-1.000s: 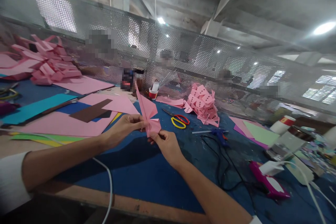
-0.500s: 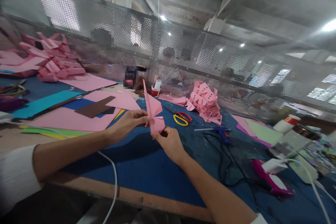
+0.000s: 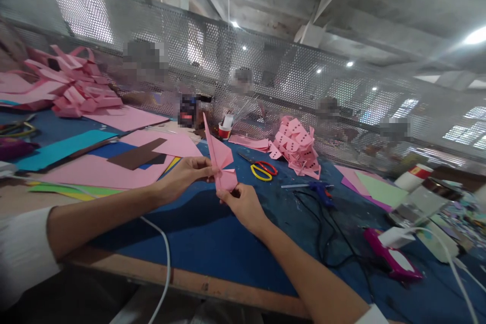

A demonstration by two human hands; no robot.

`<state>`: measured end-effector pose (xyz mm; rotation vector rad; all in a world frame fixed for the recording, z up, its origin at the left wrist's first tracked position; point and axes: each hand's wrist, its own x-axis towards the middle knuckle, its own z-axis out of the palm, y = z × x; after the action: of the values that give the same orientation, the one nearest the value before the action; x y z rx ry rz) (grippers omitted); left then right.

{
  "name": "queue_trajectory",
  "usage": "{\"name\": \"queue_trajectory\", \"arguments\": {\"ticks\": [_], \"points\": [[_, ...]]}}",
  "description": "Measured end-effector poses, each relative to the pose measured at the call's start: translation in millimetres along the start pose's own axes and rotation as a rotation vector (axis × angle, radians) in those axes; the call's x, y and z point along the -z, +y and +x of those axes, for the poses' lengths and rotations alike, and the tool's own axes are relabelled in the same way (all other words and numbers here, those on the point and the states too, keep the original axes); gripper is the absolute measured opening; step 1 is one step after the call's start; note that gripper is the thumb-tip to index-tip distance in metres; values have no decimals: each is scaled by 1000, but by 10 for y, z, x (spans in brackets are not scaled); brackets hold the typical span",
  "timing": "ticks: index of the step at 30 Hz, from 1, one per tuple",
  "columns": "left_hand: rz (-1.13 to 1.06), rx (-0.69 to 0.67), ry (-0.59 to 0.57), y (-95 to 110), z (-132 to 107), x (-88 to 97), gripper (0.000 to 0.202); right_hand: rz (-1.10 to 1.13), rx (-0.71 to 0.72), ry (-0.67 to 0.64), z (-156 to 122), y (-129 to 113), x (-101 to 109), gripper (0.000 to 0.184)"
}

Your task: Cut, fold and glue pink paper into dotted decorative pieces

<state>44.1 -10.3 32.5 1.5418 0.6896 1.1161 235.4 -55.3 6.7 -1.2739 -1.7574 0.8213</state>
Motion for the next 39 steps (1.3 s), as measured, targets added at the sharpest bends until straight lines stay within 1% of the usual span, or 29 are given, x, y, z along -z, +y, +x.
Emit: {"name": "queue_trajectory", "arguments": {"ticks": [4, 8, 11, 16, 21, 25, 28, 33, 35, 37, 39], "points": [[30, 2, 19, -4, 9, 8, 22, 9, 45, -59, 19, 48, 1, 38], [41, 16, 18, -6, 13, 0, 22, 45, 70, -81, 13, 58, -2, 39], [49, 37, 5, -9, 3, -16, 23, 59, 36, -82, 10, 69, -12, 38], [38, 52, -6, -28, -14, -31, 24, 24, -15, -40, 2, 56, -16, 40], [-36, 37, 24, 19, -12, -35, 25, 9, -60, -79, -34, 34, -33, 43], [-51, 36, 60, 73, -21, -37, 27, 20, -34, -131, -42, 62, -54, 43], [-84, 45, 68, 70, -25, -29, 27, 11, -22, -147, -40, 70, -61, 41], [-161, 33, 60, 73, -28, -2, 24, 1, -24, -199, -62, -7, -43, 42], [-159, 54, 66, 90, -29, 7, 23, 32, 4, -253, -74, -55, -19, 38], [-158, 79, 68, 101, -29, 14, 23, 66, 54, -284, -80, -98, 18, 39], [-158, 100, 55, 97, -31, 15, 22, 90, 96, -259, -74, -129, 66, 41]]}}
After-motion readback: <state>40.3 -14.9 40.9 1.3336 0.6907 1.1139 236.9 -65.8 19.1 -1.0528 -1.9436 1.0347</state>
